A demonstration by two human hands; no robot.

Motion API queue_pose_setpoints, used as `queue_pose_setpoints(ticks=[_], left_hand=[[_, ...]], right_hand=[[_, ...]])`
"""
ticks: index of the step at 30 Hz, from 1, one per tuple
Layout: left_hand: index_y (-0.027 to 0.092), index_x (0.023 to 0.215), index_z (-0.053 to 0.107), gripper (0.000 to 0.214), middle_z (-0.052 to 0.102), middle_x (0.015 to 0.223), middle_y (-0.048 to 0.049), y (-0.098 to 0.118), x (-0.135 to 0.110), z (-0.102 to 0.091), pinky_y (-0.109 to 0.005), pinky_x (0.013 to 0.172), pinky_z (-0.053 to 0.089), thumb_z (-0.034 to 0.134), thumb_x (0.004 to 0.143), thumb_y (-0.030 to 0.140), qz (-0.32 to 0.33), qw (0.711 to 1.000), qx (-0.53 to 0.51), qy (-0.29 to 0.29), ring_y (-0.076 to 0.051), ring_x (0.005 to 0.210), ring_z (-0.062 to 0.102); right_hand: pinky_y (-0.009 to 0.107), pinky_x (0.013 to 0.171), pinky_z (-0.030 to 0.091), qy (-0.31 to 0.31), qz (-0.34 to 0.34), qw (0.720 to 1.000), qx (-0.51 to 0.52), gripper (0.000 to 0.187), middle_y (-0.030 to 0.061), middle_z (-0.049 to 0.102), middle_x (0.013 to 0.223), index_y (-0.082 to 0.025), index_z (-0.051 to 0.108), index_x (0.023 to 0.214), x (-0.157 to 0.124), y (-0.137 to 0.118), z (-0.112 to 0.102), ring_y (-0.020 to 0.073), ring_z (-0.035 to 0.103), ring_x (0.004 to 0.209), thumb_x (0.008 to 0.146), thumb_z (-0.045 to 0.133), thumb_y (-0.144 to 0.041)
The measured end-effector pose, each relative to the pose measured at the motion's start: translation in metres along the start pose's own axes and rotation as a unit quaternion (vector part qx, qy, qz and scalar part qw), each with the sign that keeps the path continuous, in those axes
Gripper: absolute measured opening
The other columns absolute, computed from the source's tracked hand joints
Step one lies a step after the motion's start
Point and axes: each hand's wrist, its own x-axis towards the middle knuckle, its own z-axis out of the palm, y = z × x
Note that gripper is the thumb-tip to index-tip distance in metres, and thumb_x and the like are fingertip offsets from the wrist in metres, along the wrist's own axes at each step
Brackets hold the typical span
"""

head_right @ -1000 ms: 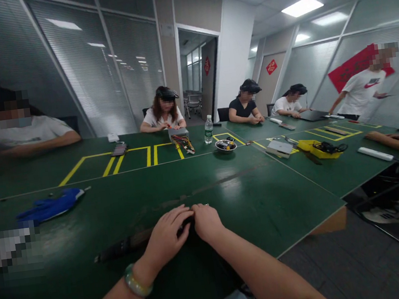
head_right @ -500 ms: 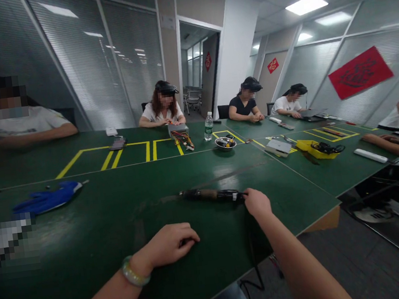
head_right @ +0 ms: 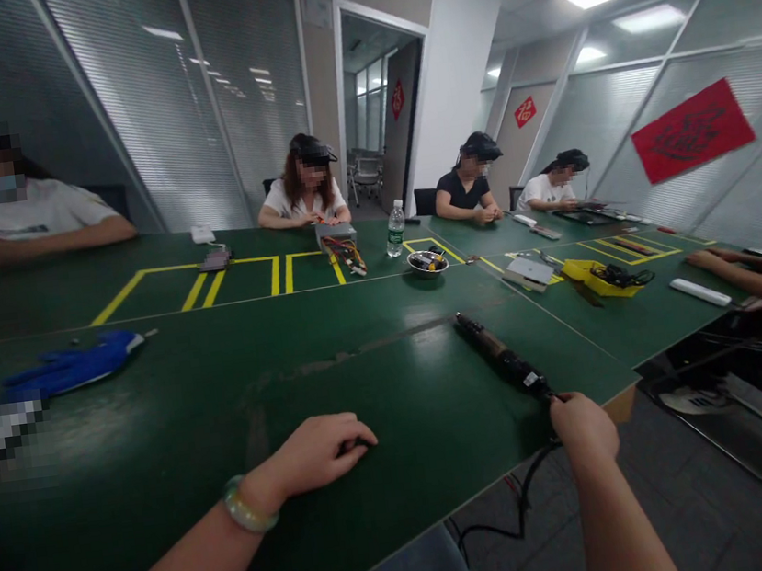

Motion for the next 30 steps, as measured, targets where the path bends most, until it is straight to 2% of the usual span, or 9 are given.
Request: queue_pose_setpoints(ticks=[5,11,15,17,19,22,26,28,30], left_hand=[[0.031,0.109,0.065,0.023,0.060,0.085,0.0011,-0.002,0.000,0.001,-0.023,0.066,0.039,0.050,0.092,0.032,0.001,1.000,-0.001,-0.001,-0.012,0.073,0.056],[0.031,0.109,0.065,0.023,0.059,0.085,0.0016,-0.003,0.001,0.002,-0.021,0.064,0.038,0.051,0.091,0.031,0.001,1.000,-0.005,0.000,-0.011,0.072,0.056],[0.031,0.110,0.065,0.023,0.059,0.085,0.0016,-0.004,0.001,0.004,-0.021,0.065,0.039,0.051,0.091,0.031,-0.004,1.000,-0.004,-0.002,-0.011,0.072,0.056],[0.031,0.110,0.065,0.023,0.059,0.085,0.0017,-0.004,0.001,0.004,-0.021,0.066,0.039,0.051,0.091,0.032,-0.005,1.000,-0.004,-0.004,-0.011,0.072,0.056],[0.032,0.110,0.065,0.023,0.059,0.085,0.0019,-0.004,0.001,0.004,-0.021,0.065,0.039,0.051,0.091,0.032,-0.005,1.000,-0.005,-0.006,-0.011,0.072,0.056],[0.032,0.110,0.064,0.023,0.059,0.085,0.0022,-0.003,0.000,0.003,-0.021,0.065,0.038,0.051,0.091,0.031,-0.005,1.000,-0.009,-0.006,-0.011,0.072,0.055],[0.031,0.110,0.064,0.023,0.059,0.085,0.0016,-0.004,0.000,0.004,-0.022,0.065,0.038,0.051,0.092,0.032,-0.003,1.000,-0.013,-0.006,-0.011,0.073,0.055],[0.030,0.110,0.064,0.023,0.059,0.085,0.0010,-0.005,0.000,0.005,-0.022,0.065,0.039,0.051,0.092,0.032,-0.004,1.000,-0.012,-0.004,-0.012,0.073,0.055],[0.030,0.110,0.064,0.023,0.059,0.086,0.0004,-0.006,0.000,0.005,-0.022,0.066,0.039,0.051,0.092,0.033,-0.004,1.000,-0.010,-0.004,-0.012,0.074,0.056]], right_hand=[[0.042,0.086,0.049,-0.013,-0.030,0.999,0.000,0.048,0.0161,0.065,0.115,-0.022,0.065,0.121,-0.009,-0.004,-0.001,0.0339,0.061,0.108,0.087,0.040,-0.046],[0.037,0.088,0.048,-0.054,-0.081,0.995,-0.015,0.053,0.0180,0.064,0.115,-0.016,0.056,0.132,-0.002,0.005,0.000,0.0291,0.062,0.106,0.083,0.046,-0.035],[0.040,0.091,0.046,-0.056,-0.097,0.993,-0.038,0.058,0.0179,0.062,0.119,-0.015,0.057,0.130,-0.004,0.005,-0.008,0.0316,0.060,0.108,0.086,0.045,-0.050],[0.044,0.091,0.045,-0.025,-0.085,0.995,-0.048,0.066,0.0202,0.060,0.119,-0.014,0.058,0.129,-0.008,0.000,-0.012,0.0349,0.058,0.110,0.087,0.041,-0.062],[0.046,0.092,0.044,0.038,-0.078,0.995,-0.057,0.072,0.0225,0.057,0.120,-0.015,0.058,0.130,-0.010,-0.008,-0.013,0.0373,0.055,0.111,0.087,0.037,-0.068],[0.046,0.096,0.041,0.122,-0.122,0.984,-0.046,0.075,0.0223,0.052,0.124,-0.016,0.053,0.136,-0.007,-0.026,-0.008,0.0377,0.050,0.116,0.086,0.039,-0.070],[0.045,0.097,0.039,0.143,-0.209,0.967,0.003,0.088,0.0195,0.048,0.129,-0.015,0.041,0.144,0.006,-0.050,0.011,0.0364,0.047,0.118,0.080,0.049,-0.074],[0.043,0.094,0.041,0.150,-0.224,0.963,0.030,0.085,0.0167,0.051,0.126,-0.017,0.045,0.141,0.011,-0.058,0.020,0.0342,0.051,0.113,0.079,0.049,-0.075],[0.042,0.086,0.045,0.163,-0.211,0.962,0.056,0.074,0.0131,0.054,0.121,-0.023,0.055,0.131,0.012,-0.061,0.026,0.0318,0.054,0.105,0.081,0.046,-0.075]])
